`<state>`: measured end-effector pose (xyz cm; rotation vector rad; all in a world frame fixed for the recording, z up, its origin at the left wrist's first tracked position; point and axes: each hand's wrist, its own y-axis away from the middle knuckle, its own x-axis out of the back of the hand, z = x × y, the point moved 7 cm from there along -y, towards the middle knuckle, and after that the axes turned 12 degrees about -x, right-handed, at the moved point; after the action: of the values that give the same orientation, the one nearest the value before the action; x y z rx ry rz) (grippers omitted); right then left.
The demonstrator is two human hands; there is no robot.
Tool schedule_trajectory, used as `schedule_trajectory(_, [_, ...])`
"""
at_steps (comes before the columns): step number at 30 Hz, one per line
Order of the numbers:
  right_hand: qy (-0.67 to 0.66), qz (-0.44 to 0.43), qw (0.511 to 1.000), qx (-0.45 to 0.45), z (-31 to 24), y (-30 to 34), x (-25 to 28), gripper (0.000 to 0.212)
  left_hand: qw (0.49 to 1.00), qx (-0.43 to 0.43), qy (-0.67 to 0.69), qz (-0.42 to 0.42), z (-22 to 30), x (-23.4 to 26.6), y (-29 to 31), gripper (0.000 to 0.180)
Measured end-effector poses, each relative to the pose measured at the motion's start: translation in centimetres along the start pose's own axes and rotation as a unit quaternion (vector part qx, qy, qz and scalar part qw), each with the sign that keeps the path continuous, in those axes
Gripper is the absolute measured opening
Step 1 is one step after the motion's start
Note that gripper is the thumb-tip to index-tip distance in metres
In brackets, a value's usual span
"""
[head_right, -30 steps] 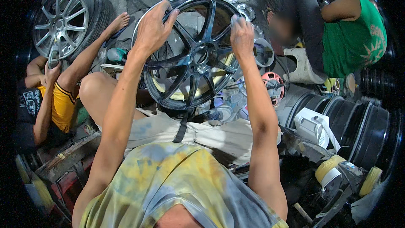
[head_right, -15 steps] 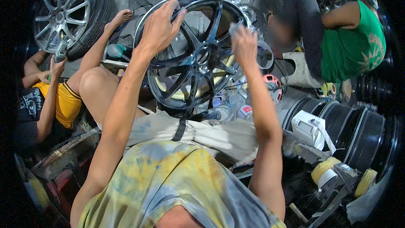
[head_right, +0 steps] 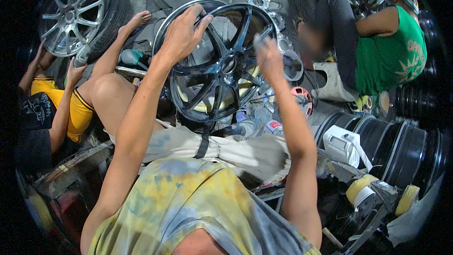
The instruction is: The person sits on the floor and uses a cloth to wipe and polish a silver car wheel rim. They rotate the wheel to access different spokes and the outer lip, applying a cleaning or polishing substance from a can. The person works methodically on the rim's surface while other workers are visible in the background.
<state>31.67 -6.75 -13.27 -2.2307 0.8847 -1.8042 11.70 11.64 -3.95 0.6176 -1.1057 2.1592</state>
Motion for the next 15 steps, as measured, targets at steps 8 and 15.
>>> schedule_trajectory(8, [-0.119,-0.022,0.99,-0.071,-5.8,0.3,2.4,0.033,0.996,0.04,0.078,0.028,-2.0,0.8,0.1,0.035])
schedule_trajectory(15, [-0.274,-0.265,0.895,-0.232,-6.0,-1.8,-3.5,0.036,0.994,0.026,0.101,0.035,-1.7,0.9,0.1,0.034])
